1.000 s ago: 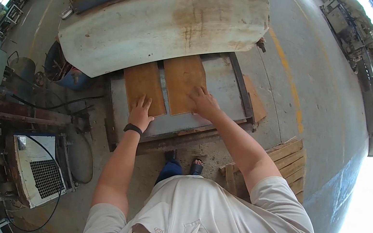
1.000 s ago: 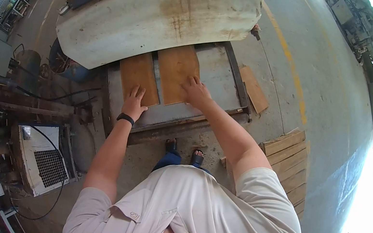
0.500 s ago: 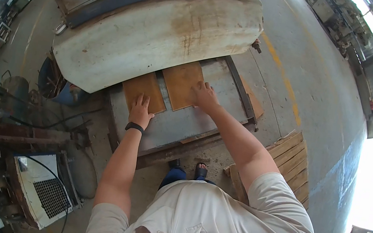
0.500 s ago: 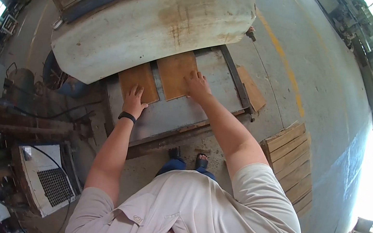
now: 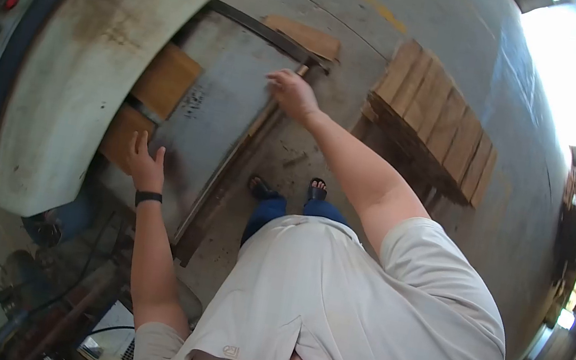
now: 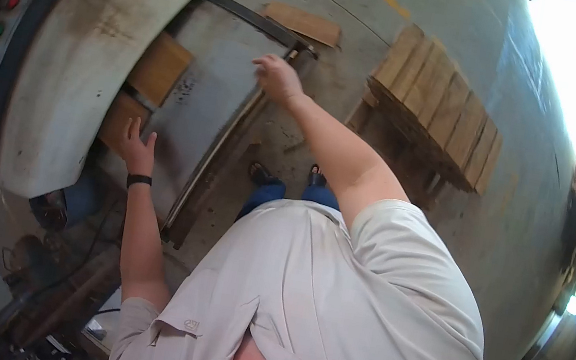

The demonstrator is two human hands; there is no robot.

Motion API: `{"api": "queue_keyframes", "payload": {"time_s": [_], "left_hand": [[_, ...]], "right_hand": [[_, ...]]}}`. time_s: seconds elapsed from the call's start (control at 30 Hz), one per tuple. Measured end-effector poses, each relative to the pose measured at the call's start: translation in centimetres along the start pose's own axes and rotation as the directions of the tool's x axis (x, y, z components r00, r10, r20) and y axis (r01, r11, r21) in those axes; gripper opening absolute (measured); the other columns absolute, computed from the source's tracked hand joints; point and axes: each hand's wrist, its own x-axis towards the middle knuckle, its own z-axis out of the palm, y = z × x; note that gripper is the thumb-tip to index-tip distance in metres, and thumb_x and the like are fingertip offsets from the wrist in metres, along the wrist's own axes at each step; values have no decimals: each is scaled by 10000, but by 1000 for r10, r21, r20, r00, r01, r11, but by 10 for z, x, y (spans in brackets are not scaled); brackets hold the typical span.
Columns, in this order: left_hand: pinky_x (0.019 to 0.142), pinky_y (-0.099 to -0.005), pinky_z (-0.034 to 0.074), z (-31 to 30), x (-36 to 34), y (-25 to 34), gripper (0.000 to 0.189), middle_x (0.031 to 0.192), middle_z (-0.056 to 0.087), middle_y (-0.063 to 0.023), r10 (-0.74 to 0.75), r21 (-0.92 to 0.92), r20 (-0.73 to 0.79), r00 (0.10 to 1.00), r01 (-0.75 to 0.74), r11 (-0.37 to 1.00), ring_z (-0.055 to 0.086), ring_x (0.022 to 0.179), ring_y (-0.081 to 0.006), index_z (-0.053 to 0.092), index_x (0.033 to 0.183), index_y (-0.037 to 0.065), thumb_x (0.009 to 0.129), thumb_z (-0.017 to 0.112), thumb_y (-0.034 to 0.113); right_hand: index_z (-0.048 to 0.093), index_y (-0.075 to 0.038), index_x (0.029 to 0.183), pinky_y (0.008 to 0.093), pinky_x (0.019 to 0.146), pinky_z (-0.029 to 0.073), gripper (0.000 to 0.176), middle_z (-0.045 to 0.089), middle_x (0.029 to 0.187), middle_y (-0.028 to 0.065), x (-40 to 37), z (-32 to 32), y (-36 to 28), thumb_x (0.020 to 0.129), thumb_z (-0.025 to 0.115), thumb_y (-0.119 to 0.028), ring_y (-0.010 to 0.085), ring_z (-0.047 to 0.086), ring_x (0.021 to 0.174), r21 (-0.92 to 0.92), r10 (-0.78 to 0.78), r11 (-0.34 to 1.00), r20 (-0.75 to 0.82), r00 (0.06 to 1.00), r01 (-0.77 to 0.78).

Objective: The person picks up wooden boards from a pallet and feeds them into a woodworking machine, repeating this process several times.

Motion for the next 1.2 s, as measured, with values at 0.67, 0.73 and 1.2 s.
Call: {"api": "queue_keyframes", "payload": {"time_s": [0.67,0.73,1.2], "left_hand": [[877,-335,522,156,-229,190,310,1053,687,-155,343,-495,498,796,-63,867,667,988,-236,633,1162,0,863,648,82],[886,-345,518,187,-257,155,353,1058,692,-169,228,-349,588,776,-11,937,671,983,-253,636,1171,2,843,670,129],[861,-373,512,268,-305,113,305,1064,695,-149,148,-175,826,544,-3,985,665,956,-273,677,1116,28,833,656,139]], "right_hand": [[689,-53,1083,366,813,532,350,713,1003,128,-683,-112,153,767,737,-198,270,680,921,-94,956,243,191,222,-965],[689,-55,1087,356,794,536,350,715,997,122,-716,-120,137,769,742,-190,249,682,905,-38,971,174,172,165,-984],[672,-46,1061,320,580,510,294,688,799,71,-791,-105,183,786,721,-134,164,633,632,284,989,86,90,115,-955]]}}
